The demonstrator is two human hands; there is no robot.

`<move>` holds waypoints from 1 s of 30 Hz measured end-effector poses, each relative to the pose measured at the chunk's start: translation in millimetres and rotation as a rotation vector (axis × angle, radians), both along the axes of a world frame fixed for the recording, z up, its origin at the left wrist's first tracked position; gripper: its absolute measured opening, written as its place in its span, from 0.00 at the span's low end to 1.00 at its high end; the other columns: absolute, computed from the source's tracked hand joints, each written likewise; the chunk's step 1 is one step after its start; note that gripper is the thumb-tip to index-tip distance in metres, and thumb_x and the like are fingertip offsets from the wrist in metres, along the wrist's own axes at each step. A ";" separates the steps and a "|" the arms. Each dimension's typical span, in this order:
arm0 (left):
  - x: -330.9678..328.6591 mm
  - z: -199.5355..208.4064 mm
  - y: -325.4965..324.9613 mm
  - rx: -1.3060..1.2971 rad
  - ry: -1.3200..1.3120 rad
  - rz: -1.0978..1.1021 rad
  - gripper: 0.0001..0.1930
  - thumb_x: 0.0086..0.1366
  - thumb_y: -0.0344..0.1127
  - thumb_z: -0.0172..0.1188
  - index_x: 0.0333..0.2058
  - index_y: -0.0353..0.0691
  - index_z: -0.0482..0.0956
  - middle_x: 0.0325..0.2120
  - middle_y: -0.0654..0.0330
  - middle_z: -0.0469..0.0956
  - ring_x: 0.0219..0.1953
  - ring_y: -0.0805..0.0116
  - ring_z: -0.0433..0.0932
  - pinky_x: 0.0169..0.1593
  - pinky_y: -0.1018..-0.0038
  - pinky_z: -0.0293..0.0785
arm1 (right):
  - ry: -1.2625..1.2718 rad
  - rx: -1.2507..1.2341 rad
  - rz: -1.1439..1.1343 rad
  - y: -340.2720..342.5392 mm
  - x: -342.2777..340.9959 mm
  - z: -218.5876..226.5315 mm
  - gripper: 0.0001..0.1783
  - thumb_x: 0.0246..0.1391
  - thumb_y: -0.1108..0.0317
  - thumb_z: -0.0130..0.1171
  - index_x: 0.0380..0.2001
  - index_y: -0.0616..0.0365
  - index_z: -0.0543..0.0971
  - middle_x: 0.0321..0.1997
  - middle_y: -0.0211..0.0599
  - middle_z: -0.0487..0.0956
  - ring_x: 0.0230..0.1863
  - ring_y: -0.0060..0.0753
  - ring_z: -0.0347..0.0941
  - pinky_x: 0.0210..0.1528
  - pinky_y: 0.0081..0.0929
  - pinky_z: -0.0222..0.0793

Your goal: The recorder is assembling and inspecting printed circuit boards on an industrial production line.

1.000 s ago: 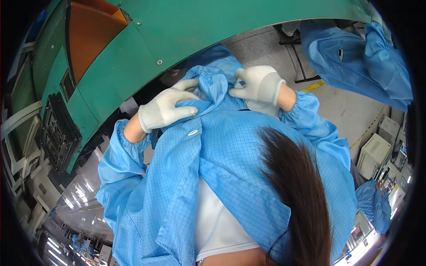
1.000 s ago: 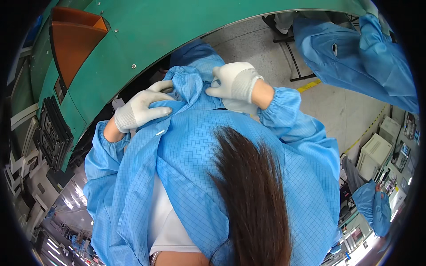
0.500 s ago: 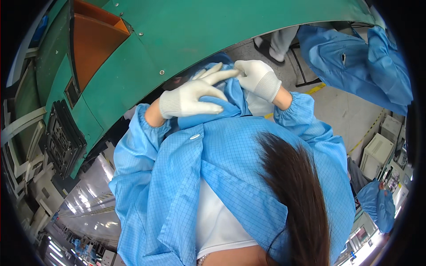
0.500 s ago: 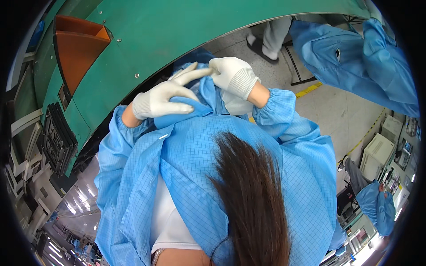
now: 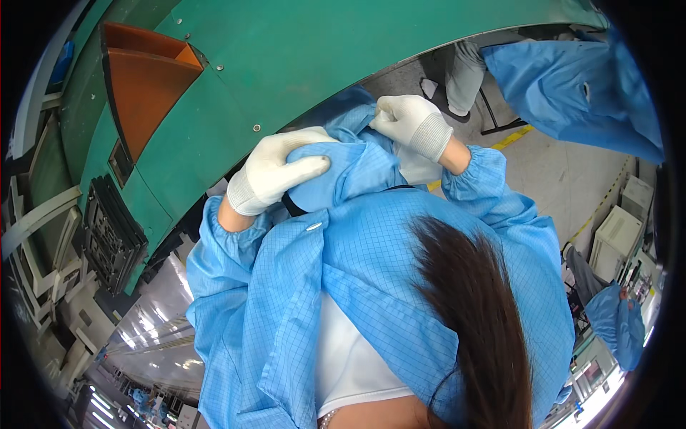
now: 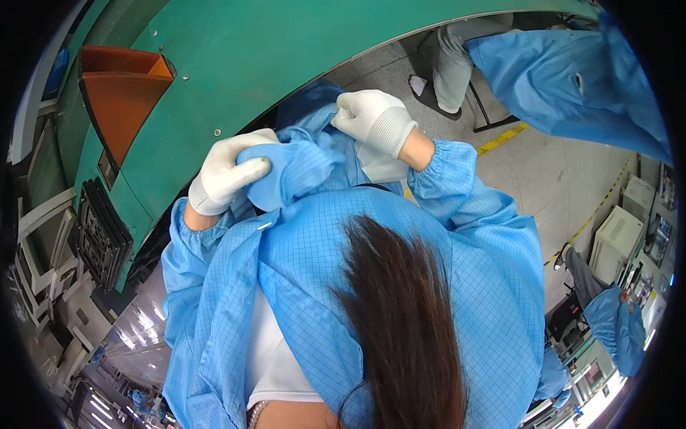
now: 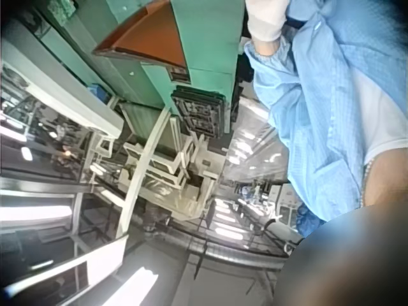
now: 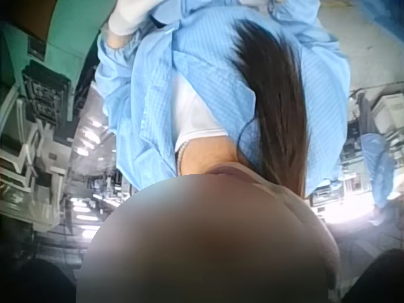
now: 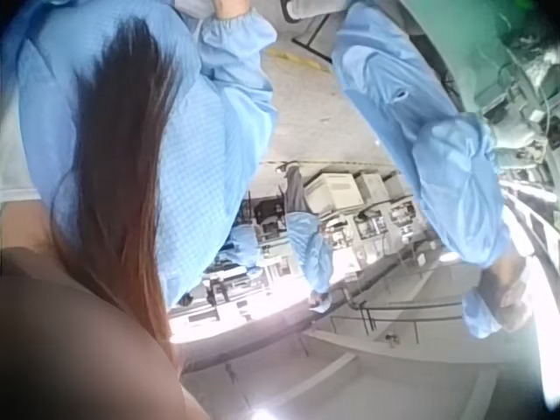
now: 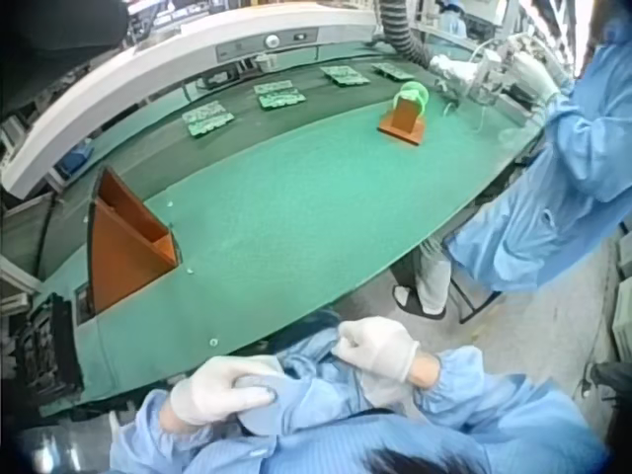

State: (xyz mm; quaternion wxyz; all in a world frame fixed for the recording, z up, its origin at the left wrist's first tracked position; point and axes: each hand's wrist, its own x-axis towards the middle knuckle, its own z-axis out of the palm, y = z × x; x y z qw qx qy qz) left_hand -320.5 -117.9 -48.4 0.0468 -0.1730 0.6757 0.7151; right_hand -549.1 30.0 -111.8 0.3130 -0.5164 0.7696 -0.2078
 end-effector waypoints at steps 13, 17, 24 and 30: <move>-29.1 -51.7 32.7 -0.531 0.075 0.219 0.16 0.65 0.37 0.60 0.47 0.34 0.79 0.39 0.52 0.79 0.39 0.59 0.79 0.48 0.71 0.74 | 0.080 -0.066 -0.004 7.6 -9.9 -2.1 0.13 0.53 0.56 0.60 0.31 0.54 0.80 0.26 0.41 0.80 0.31 0.46 0.78 0.34 0.37 0.72; -31.8 -25.5 49.1 -0.871 0.041 0.100 0.18 0.63 0.33 0.59 0.52 0.44 0.76 0.35 0.53 0.75 0.33 0.52 0.78 0.40 0.65 0.77 | 0.130 -0.069 -0.013 5.2 -5.8 6.7 0.11 0.53 0.58 0.58 0.31 0.54 0.80 0.27 0.43 0.80 0.32 0.47 0.79 0.35 0.39 0.74; -56.3 -8.1 58.1 -1.258 -0.076 -0.206 0.23 0.62 0.31 0.53 0.57 0.48 0.68 0.31 0.57 0.76 0.31 0.60 0.82 0.36 0.63 0.79 | 0.174 0.042 -0.019 3.8 -3.3 18.3 0.13 0.56 0.57 0.55 0.32 0.53 0.82 0.32 0.45 0.82 0.37 0.49 0.81 0.41 0.41 0.76; -62.6 3.1 66.7 -1.444 0.143 -0.299 0.15 0.61 0.31 0.54 0.47 0.40 0.72 0.24 0.60 0.75 0.30 0.58 0.81 0.36 0.63 0.78 | 0.129 0.043 -0.047 4.8 -2.9 21.5 0.13 0.56 0.58 0.54 0.32 0.54 0.82 0.33 0.47 0.82 0.37 0.51 0.80 0.41 0.41 0.76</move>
